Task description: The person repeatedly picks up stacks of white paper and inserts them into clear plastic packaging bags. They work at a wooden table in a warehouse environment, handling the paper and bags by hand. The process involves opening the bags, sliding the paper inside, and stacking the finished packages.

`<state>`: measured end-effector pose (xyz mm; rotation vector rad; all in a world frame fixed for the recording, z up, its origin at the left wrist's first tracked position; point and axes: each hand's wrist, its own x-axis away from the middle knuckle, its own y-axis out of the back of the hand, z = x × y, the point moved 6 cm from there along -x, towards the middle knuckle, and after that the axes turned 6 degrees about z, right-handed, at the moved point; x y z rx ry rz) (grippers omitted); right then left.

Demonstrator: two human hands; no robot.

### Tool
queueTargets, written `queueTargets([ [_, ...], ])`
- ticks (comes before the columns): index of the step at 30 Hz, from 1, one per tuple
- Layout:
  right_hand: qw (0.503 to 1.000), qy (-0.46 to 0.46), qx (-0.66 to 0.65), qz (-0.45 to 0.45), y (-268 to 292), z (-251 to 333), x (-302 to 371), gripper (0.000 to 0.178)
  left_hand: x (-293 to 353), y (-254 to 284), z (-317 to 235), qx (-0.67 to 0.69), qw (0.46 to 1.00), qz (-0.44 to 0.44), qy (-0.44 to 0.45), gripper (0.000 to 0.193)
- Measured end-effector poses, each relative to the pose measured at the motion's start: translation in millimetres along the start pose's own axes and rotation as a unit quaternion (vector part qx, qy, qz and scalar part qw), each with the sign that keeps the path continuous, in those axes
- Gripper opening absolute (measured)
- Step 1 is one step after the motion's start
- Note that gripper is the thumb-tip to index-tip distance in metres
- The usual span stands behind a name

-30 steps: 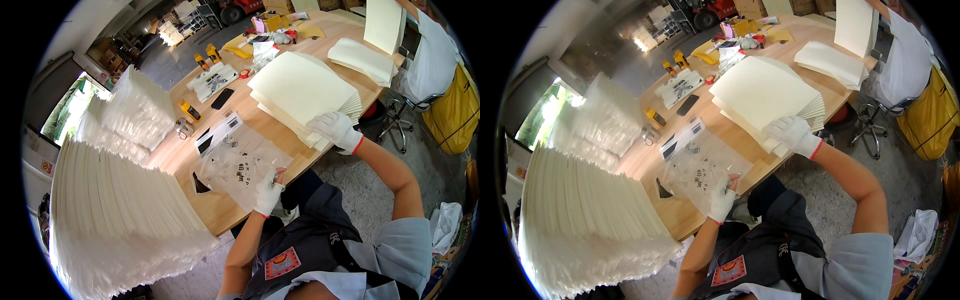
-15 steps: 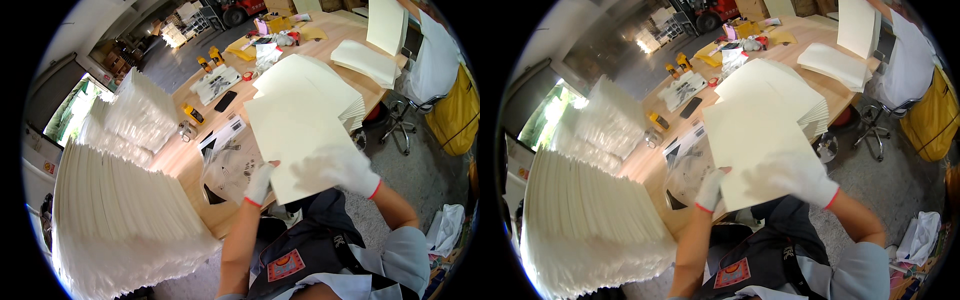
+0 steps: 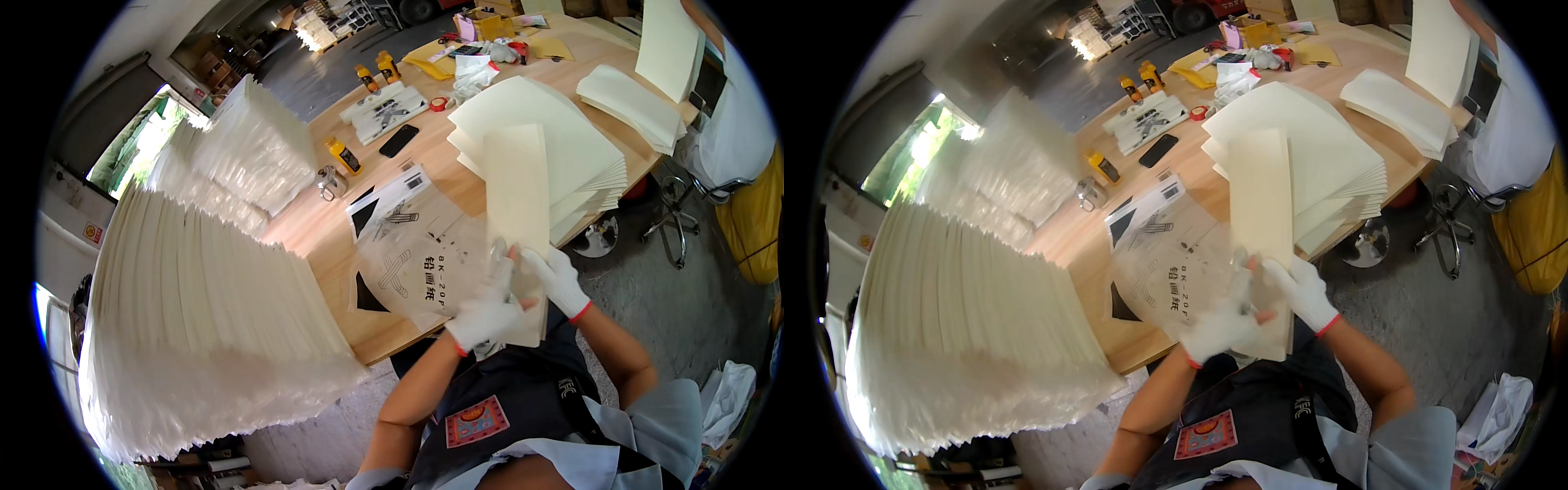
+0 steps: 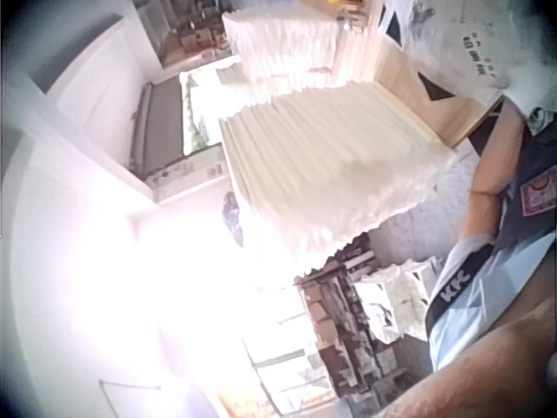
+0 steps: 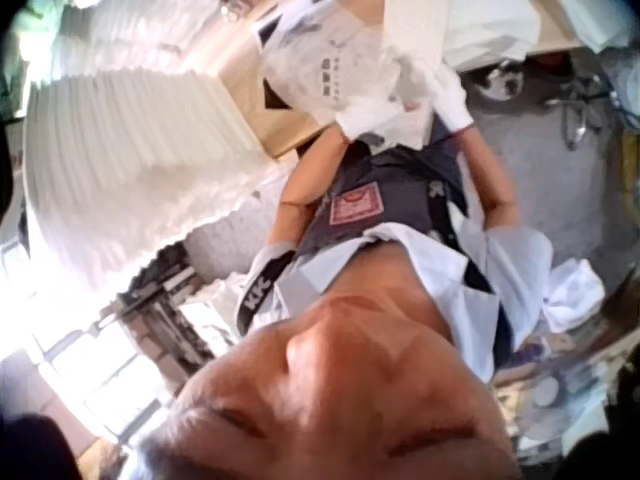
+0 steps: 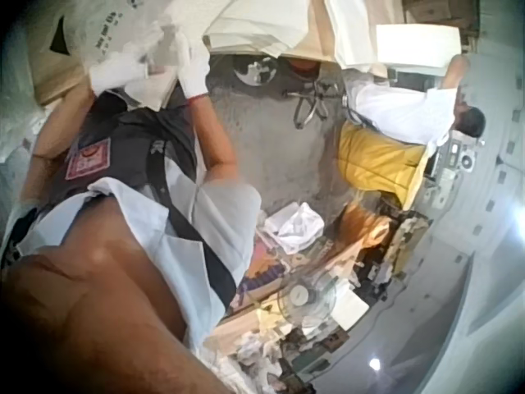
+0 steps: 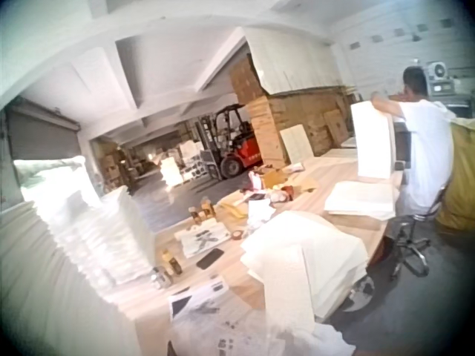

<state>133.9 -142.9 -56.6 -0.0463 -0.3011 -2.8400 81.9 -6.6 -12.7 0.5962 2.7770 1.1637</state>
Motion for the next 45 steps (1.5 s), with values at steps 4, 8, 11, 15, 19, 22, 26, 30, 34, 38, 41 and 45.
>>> queueTargets([
  [4, 0.953, 0.108, 0.28, 0.035, 22.8, 50.2, 15.9, 0.032, 22.9, 72.2, 71.9, 0.42, 0.9, -0.112, 0.003, 0.063],
  [8, 0.778, 0.413, 0.455, 0.13, 6.3, 126.9, 40.0, 0.017, 59.7, 159.2, 69.6, 0.489, 0.843, -0.22, -0.033, 0.064],
  [11, 0.734, 0.352, 0.55, 0.189, -18.1, 107.0, 20.4, 0.012, 73.4, 159.8, 61.0, 0.436, 0.887, -0.147, -0.033, 0.062],
  [15, 0.654, 0.353, 0.58, 0.333, -52.8, 118.4, 18.6, 0.016, 76.8, 74.7, 24.6, 0.291, 0.953, 0.02, 0.077, 0.059],
  [19, 0.877, 0.015, 0.229, 0.422, -51.2, 49.4, -21.0, 0.034, 130.7, 12.1, 51.5, 0.121, 0.941, -0.315, 0.001, 0.032],
  [22, 0.908, -0.104, -0.009, 0.405, -67.8, 6.1, -25.1, 0.04, 137.4, -3.1, 42.6, -0.003, 0.962, -0.225, -0.156, 0.022],
  [26, 0.917, 0.144, 0.107, 0.355, -105.2, -16.1, -48.1, 0.041, 93.1, 19.7, 44.1, -0.099, 0.975, -0.191, -0.055, 0.03],
  [30, 0.897, 0.161, 0.301, 0.282, -136.6, 5.9, -48.3, 0.036, 52.4, 44.3, 0.3, -0.02, 0.944, -0.311, -0.108, 0.024],
  [34, 0.954, 0.045, -0.195, 0.225, -143.9, -40.9, -46.6, 0.031, 23.1, 24.1, -7.9, -0.04, 0.982, -0.176, -0.061, 0.023],
  [38, 0.836, 0.337, 0.408, 0.146, -112.5, 47.8, 35.6, 0.026, 59.5, 20.0, 82.1, 0.068, 0.963, -0.24, 0.104, 0.016],
  [41, 0.855, 0.352, 0.378, 0.041, -84.8, 50.6, 56.3, 0.028, 89.5, -27.8, 98.6, 0.045, 0.975, -0.209, 0.06, 0.017],
  [45, 0.841, 0.142, 0.512, 0.107, -64.3, -30.3, 10.6, 0.026, 111.4, -35.3, 39.4, -0.109, 0.953, -0.256, -0.119, 0.024],
])
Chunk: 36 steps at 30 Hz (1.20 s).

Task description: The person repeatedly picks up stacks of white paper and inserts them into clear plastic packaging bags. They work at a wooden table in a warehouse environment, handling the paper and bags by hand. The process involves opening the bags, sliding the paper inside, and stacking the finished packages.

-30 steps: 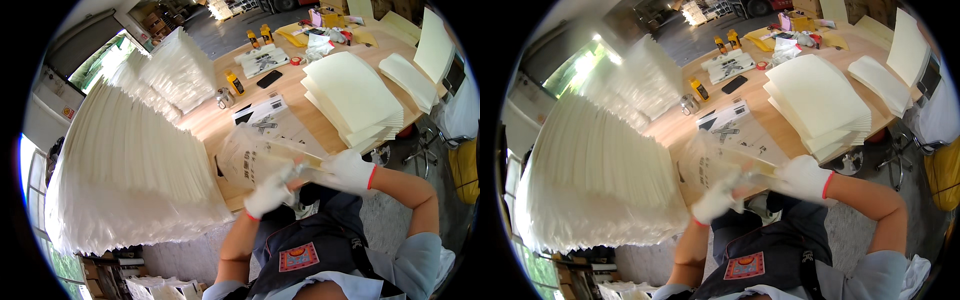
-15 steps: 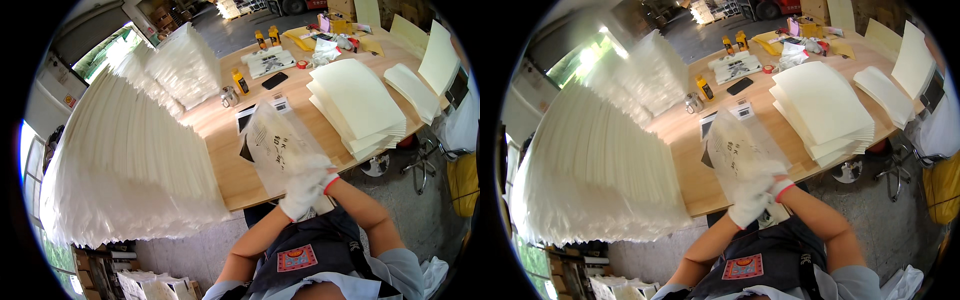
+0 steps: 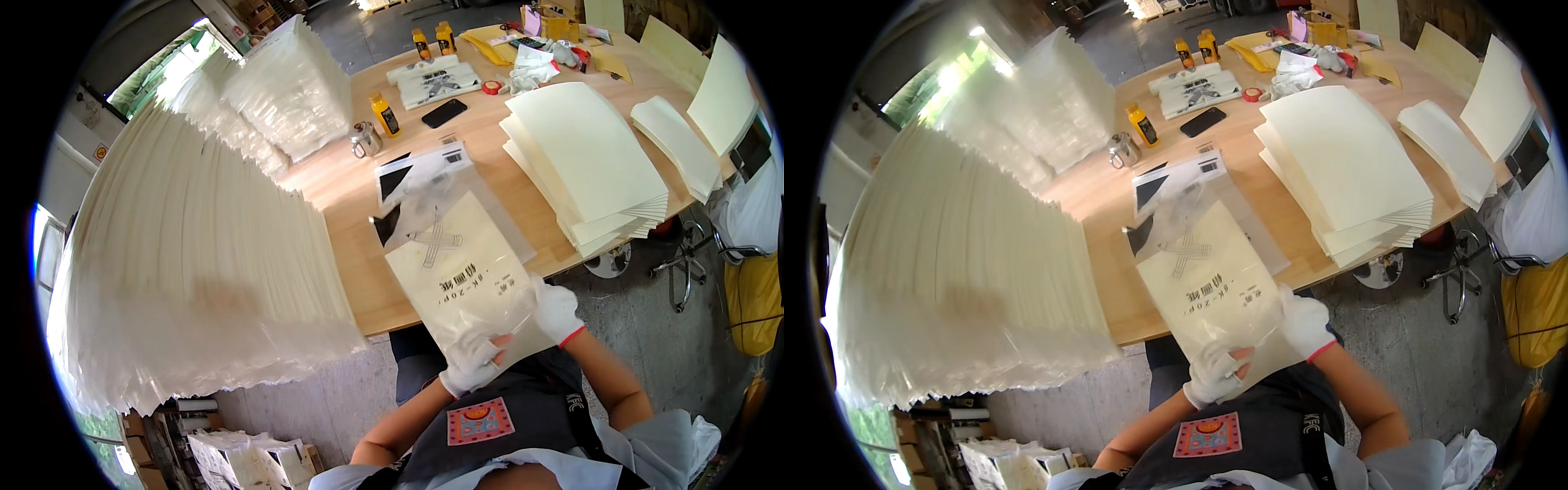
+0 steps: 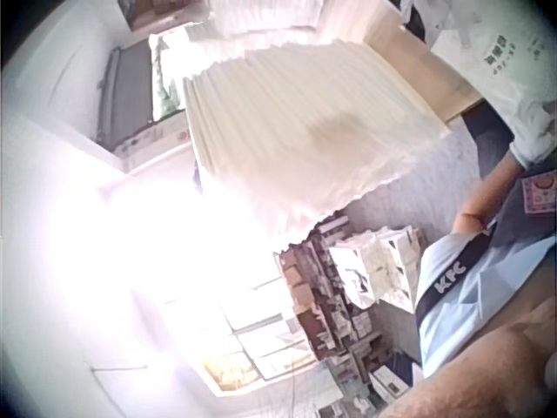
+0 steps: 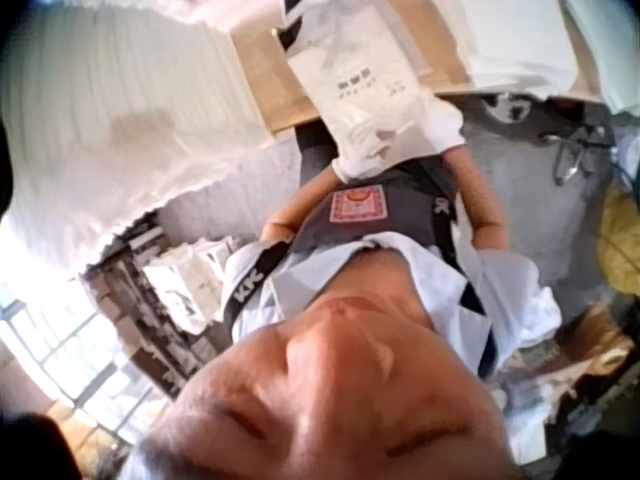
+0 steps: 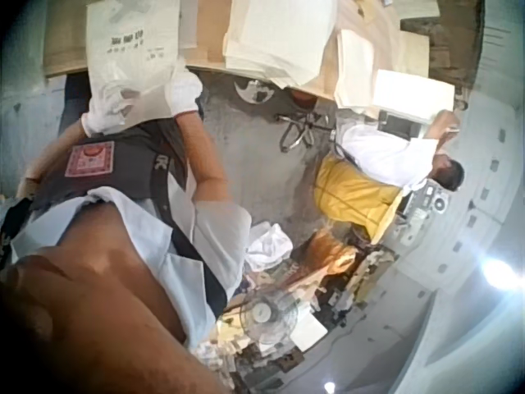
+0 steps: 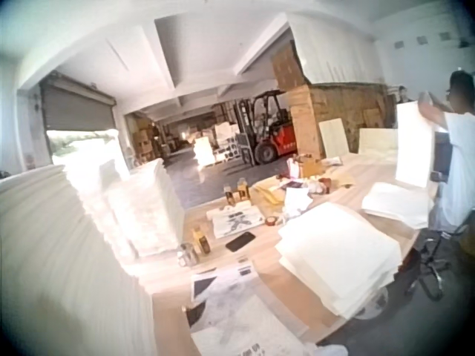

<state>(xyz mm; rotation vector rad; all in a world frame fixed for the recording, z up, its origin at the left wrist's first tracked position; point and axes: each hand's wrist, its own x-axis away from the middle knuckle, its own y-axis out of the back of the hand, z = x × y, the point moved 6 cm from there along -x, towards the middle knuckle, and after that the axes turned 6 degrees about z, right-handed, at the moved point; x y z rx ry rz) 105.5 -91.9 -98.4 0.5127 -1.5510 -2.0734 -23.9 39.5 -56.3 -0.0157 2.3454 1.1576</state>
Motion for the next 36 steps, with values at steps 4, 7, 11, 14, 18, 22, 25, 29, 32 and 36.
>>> queueTargets([
  [4, 0.994, -0.017, 0.095, 0.048, 2.0, -0.3, -7.8, 0.014, 72.8, 8.3, 103.8, -0.188, 0.947, -0.055, 0.255, 0.022],
  [7, 0.987, 0.06, 0.118, 0.093, 4.5, 18.3, 5.4, 0.015, 118.3, 20.5, 124.1, 0.054, 0.874, -0.233, 0.423, 0.013],
  [11, 0.967, 0.102, 0.138, 0.188, 21.2, 30.0, 57.1, 0.013, 143.3, 32.4, 59.9, 0.144, 0.873, -0.23, 0.405, 0.013],
  [14, 0.916, 0.112, 0.15, 0.356, 26.2, 34.0, 102.7, 0.017, 174.4, 17.9, 18.3, 0.402, 0.768, -0.155, 0.474, 0.014],
  [18, 0.863, 0.079, 0.06, 0.495, -0.3, 32.3, 130.2, 0.027, 161.7, 34.3, -3.5, 0.274, 0.93, -0.051, 0.24, 0.014],
  [22, 0.951, 0.101, 0.078, 0.28, 14.5, 25.3, 78.8, 0.023, 134.8, 29.1, 34.7, 0.081, 0.979, -0.107, 0.153, 0.016],
  [25, 0.99, 0.082, 0.064, 0.097, 29.2, 20.6, 58.1, 0.021, 106.0, 31.7, 76.4, 0.148, 0.887, -0.191, 0.394, 0.02],
  [29, 0.936, 0.101, -0.094, 0.323, -31.4, 18.2, 84.4, 0.02, 114.9, 49.5, 112.9, 0.112, 0.878, -0.256, 0.388, 0.019],
  [32, 0.835, -0.055, -0.512, 0.195, -24.2, -19.9, 49.5, 0.028, 123.6, 66.3, 108.7, 0.071, 0.872, -0.274, 0.4, 0.017],
  [36, 0.589, -0.262, -0.703, 0.299, -94.2, 6.7, 30.2, 0.036, 150.1, 62.1, 113.1, 0.028, 0.853, -0.255, 0.455, 0.017],
])
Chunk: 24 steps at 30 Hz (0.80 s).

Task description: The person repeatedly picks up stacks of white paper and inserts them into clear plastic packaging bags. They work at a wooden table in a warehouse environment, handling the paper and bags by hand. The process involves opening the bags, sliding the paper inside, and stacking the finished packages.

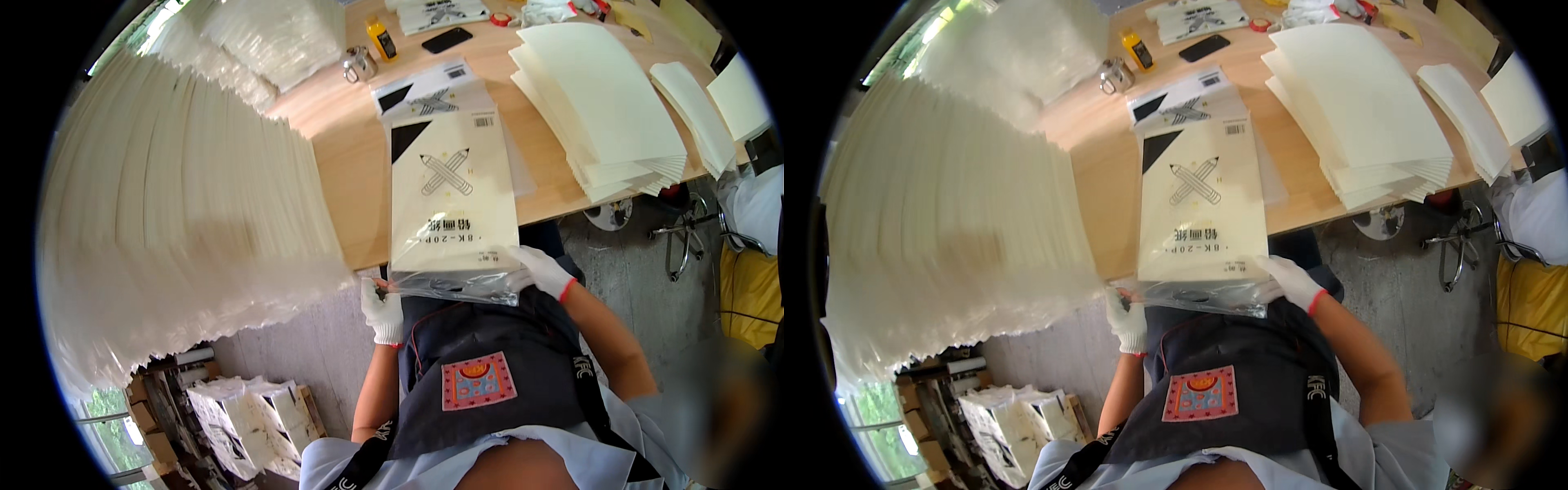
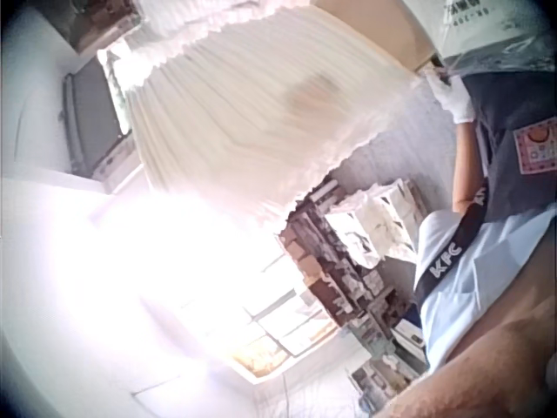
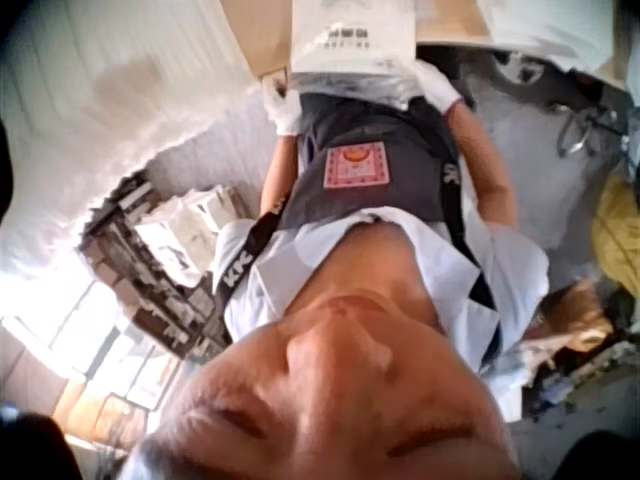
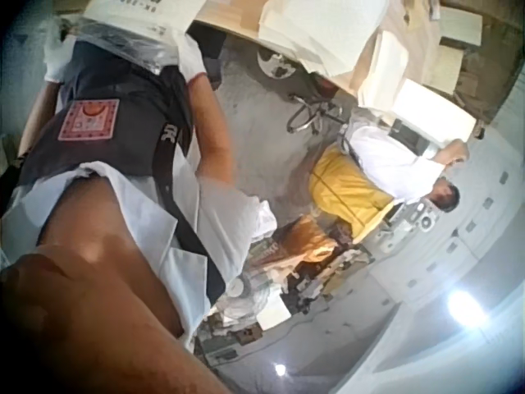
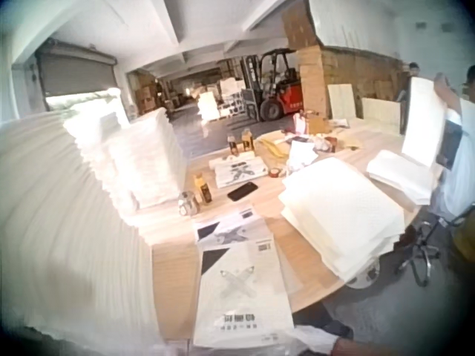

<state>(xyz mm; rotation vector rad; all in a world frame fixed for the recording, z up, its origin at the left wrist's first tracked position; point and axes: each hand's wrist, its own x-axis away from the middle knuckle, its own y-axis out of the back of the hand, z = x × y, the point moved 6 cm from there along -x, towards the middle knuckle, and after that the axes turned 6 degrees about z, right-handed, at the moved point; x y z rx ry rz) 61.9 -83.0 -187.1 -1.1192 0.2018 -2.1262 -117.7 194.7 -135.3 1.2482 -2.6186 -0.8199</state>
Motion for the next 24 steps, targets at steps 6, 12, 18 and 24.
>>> queueTargets([
  [6, 0.993, 0.089, -0.075, 0.006, -26.7, 2.3, -27.2, 0.036, 65.8, 31.5, 61.2, -0.127, 0.987, 0.094, 0.003, 0.015],
  [12, 0.991, 0.058, 0.062, 0.1, -10.5, -4.3, -12.2, 0.028, 31.6, -6.1, 60.7, 0.165, 0.959, 0.117, 0.201, 0.003],
  [18, 0.963, -0.027, 0.257, 0.072, 21.6, 1.9, 52.5, 0.029, -21.9, -20.1, -17.3, 0.167, 0.942, 0.233, 0.172, 0.011],
  [24, 0.931, 0.274, 0.23, -0.075, 7.4, 39.0, 10.1, 0.047, -63.7, -9.9, -191.0, -0.03, 0.952, 0.257, -0.164, 0.018],
])
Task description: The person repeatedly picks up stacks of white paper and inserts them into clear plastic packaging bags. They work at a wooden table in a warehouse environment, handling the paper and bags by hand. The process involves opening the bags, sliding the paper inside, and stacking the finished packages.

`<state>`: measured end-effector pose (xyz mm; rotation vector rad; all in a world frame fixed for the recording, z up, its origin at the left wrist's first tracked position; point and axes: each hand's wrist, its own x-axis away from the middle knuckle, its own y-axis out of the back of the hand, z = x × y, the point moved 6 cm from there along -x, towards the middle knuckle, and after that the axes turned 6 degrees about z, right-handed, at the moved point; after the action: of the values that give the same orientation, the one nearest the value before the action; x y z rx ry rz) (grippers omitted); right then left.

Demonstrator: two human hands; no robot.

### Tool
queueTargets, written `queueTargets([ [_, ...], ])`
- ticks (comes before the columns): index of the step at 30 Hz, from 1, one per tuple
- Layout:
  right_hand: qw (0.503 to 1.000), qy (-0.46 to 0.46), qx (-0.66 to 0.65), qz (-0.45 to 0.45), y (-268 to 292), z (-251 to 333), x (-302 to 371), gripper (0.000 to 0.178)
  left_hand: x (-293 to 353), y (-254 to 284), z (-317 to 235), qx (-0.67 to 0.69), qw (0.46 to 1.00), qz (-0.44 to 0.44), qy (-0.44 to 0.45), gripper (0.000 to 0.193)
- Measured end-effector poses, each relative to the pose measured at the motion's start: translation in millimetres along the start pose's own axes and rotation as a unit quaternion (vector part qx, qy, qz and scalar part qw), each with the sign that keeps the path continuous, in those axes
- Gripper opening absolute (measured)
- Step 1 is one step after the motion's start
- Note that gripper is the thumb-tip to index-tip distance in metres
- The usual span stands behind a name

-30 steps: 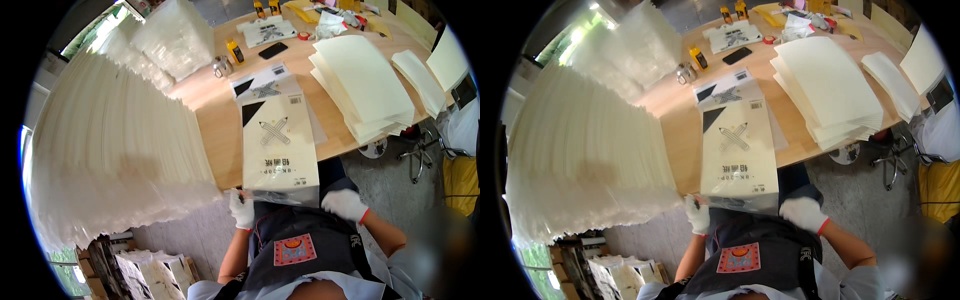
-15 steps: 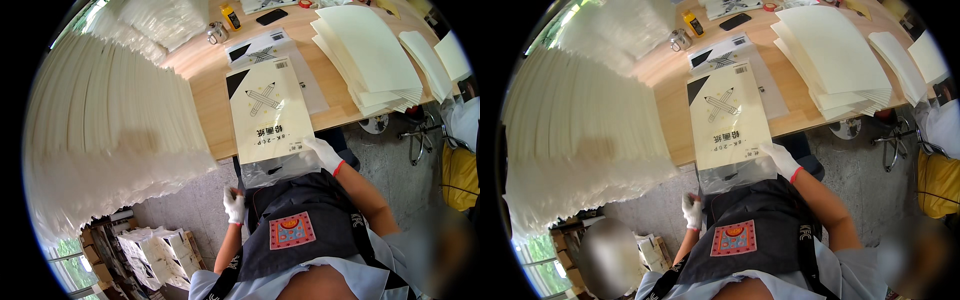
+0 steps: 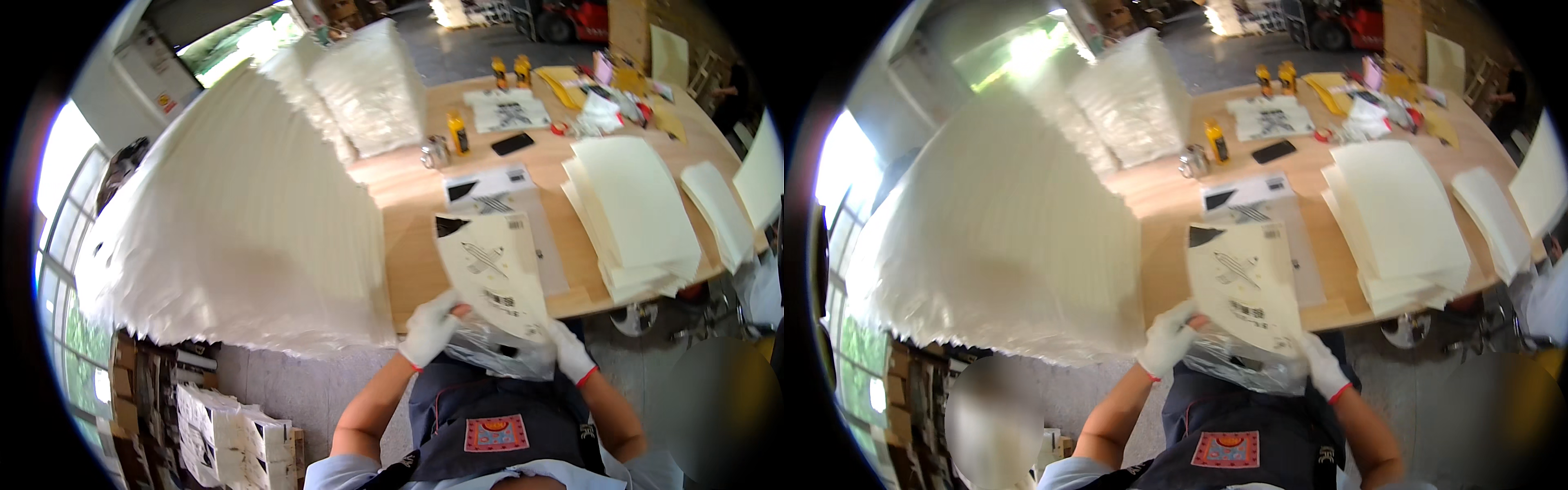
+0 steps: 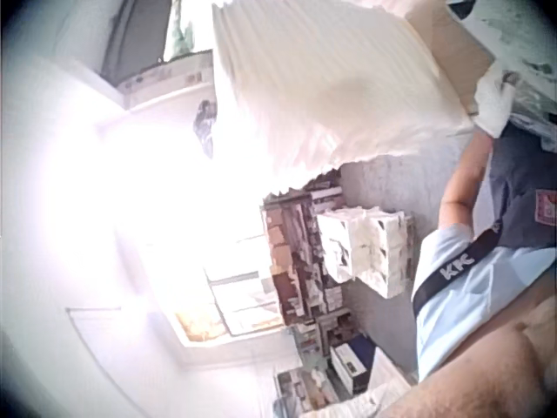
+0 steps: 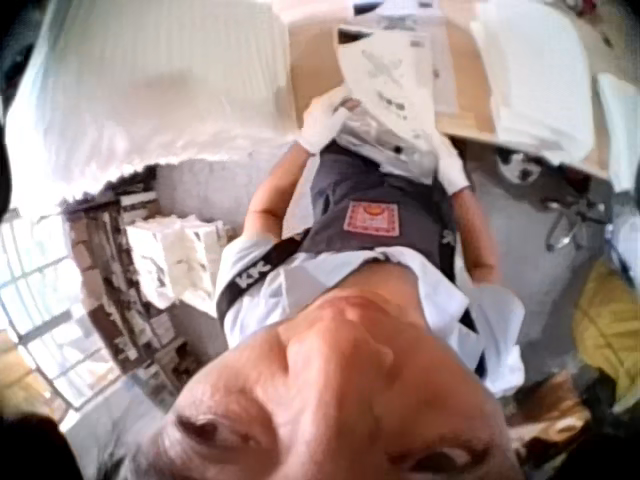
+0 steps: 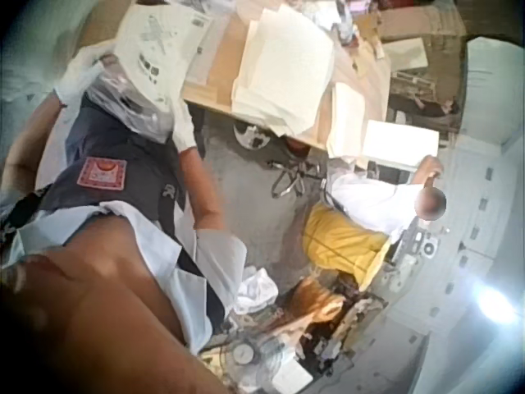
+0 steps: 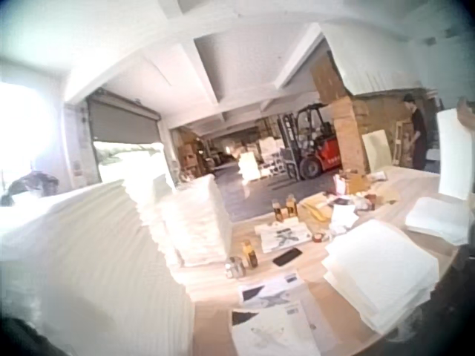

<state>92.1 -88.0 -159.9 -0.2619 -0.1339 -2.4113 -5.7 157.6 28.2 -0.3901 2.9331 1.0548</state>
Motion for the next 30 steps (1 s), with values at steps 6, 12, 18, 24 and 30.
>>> queueTargets([
  [6, 0.879, 0.032, -0.451, 0.15, -89.3, 12.5, -48.3, 0.044, 15.2, 40.6, -129.5, -0.315, 0.906, 0.08, -0.27, 0.018],
  [12, 0.92, 0.249, -0.262, 0.151, -102.6, 261.5, -62.0, 0.043, 92.4, 174.0, -204.7, -0.31, 0.837, -0.143, -0.428, 0.011],
  [18, 0.901, 0.306, -0.186, 0.246, -190.1, 496.3, -74.5, 0.038, 151.6, 358.5, -227.7, -0.256, 0.763, -0.486, -0.342, 0.021],
  [24, 0.912, 0.303, 0.199, 0.192, -269.7, 563.1, -80.2, 0.044, 175.0, 482.3, -144.4, -0.504, 0.728, -0.464, 0.022, 0.031],
  [30, 0.892, 0.294, -0.053, 0.338, -244.0, 499.1, -81.5, 0.045, 221.6, 367.5, 14.7, -0.118, 0.729, -0.671, -0.059, 0.064],
])
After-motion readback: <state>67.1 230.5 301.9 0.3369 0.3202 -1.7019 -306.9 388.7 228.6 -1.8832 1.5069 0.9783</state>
